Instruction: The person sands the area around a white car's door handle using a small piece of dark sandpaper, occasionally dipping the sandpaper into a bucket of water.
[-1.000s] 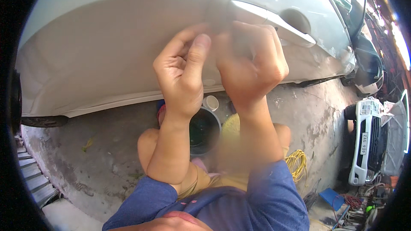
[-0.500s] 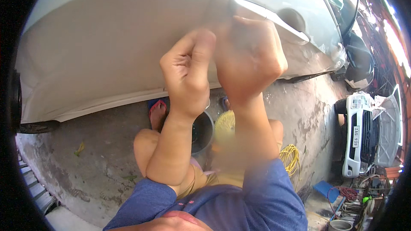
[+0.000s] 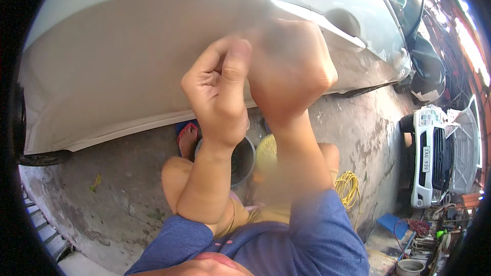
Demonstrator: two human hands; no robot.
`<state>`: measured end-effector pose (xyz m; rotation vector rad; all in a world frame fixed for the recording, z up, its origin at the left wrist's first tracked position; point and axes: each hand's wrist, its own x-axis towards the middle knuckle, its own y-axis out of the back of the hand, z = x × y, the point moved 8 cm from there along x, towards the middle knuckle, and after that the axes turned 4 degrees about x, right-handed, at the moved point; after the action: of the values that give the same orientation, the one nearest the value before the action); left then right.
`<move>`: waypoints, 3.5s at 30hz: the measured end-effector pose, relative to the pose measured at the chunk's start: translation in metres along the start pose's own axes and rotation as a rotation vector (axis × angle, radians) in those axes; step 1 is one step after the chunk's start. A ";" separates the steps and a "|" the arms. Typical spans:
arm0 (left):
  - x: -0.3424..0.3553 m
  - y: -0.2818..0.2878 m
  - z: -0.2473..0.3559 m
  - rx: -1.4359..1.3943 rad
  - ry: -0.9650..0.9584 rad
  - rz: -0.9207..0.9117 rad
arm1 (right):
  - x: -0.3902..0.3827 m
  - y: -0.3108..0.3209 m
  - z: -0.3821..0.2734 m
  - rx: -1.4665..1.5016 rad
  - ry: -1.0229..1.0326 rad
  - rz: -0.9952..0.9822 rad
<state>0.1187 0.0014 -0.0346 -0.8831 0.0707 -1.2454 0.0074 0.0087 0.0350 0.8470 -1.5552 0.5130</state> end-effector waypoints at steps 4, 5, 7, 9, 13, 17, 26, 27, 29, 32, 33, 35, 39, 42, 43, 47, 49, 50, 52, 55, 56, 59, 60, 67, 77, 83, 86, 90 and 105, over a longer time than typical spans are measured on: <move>0.000 0.001 0.001 -0.020 0.013 0.012 | 0.003 -0.001 -0.003 0.015 0.023 0.057; 0.000 0.001 0.002 -0.025 0.009 0.011 | 0.001 -0.001 -0.003 -0.003 -0.002 0.021; -0.003 0.000 -0.002 -0.026 0.025 0.007 | 0.001 -0.002 -0.002 -0.019 -0.023 -0.013; -0.002 -0.001 -0.003 -0.028 0.037 0.002 | 0.003 -0.001 0.000 -0.004 -0.040 0.023; -0.005 0.000 -0.004 -0.013 0.040 0.019 | 0.001 0.001 0.000 0.039 -0.020 0.040; -0.003 -0.002 0.004 0.000 -0.005 0.060 | 0.002 -0.001 0.001 0.028 -0.073 0.015; -0.005 -0.002 0.005 0.024 -0.010 0.084 | -0.001 0.003 0.006 0.039 -0.071 0.038; -0.005 -0.002 0.005 0.027 -0.012 0.084 | -0.002 0.001 0.006 0.030 -0.076 -0.010; -0.007 -0.003 0.001 0.036 0.008 0.093 | 0.000 0.002 0.006 0.052 -0.104 0.052; -0.005 -0.002 0.008 0.035 -0.027 0.100 | -0.001 0.003 0.009 0.102 -0.164 0.138; -0.007 -0.002 0.006 0.036 -0.025 0.099 | 0.000 0.003 0.003 0.032 -0.089 0.091; -0.007 -0.002 0.001 0.068 -0.002 0.118 | 0.001 0.001 -0.003 -0.046 -0.013 0.038; -0.008 -0.002 0.006 0.074 -0.024 0.115 | -0.001 0.001 0.001 0.047 -0.099 0.131; -0.005 -0.001 0.006 0.064 -0.039 0.118 | -0.003 0.000 0.005 0.027 -0.092 0.073; -0.006 -0.002 0.006 0.054 -0.048 0.130 | 0.000 0.000 -0.001 0.021 -0.078 0.077; -0.007 -0.001 0.009 0.053 -0.043 0.134 | -0.002 0.000 0.006 0.116 -0.162 0.192; -0.009 0.000 0.006 0.062 -0.026 0.131 | -0.002 -0.001 0.001 -0.019 -0.079 0.074; -0.009 0.000 0.005 0.068 -0.015 0.131 | 0.001 -0.003 -0.001 -0.018 -0.076 0.076; -0.006 -0.001 0.011 0.067 -0.036 0.143 | 0.004 -0.002 0.000 0.039 -0.151 0.175; -0.008 0.001 0.007 0.055 -0.039 0.155 | 0.002 0.002 -0.002 -0.024 -0.084 0.086; -0.007 0.001 0.005 0.041 -0.029 0.155 | 0.000 0.002 0.000 -0.012 -0.086 0.091; -0.007 0.000 0.009 0.060 -0.031 0.155 | -0.002 -0.003 0.004 0.019 -0.127 0.131; -0.010 0.000 0.008 0.065 -0.024 0.153 | -0.004 -0.001 0.005 0.000 -0.128 0.122; -0.007 0.000 0.011 0.067 -0.042 0.146 | -0.005 -0.001 0.008 0.068 -0.147 0.152; -0.008 0.000 0.003 0.074 0.010 0.141 | -0.007 0.002 0.004 0.012 -0.101 0.053; -0.003 0.005 0.008 0.058 -0.028 0.168 | -0.007 0.001 0.005 0.121 -0.149 0.156; -0.003 0.003 0.010 0.086 -0.006 0.160 | -0.002 -0.003 -0.002 0.101 -0.113 0.121; -0.001 0.006 0.013 0.079 -0.021 0.175 | 0.000 -0.005 0.002 0.146 -0.157 0.142; -0.003 0.007 0.008 0.006 -0.042 0.178 | -0.001 -0.002 0.010 0.185 -0.266 0.118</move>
<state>0.1272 0.0086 -0.0353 -0.8784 0.1096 -1.0598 0.0028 0.0005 0.0318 0.9998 -1.8292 0.6582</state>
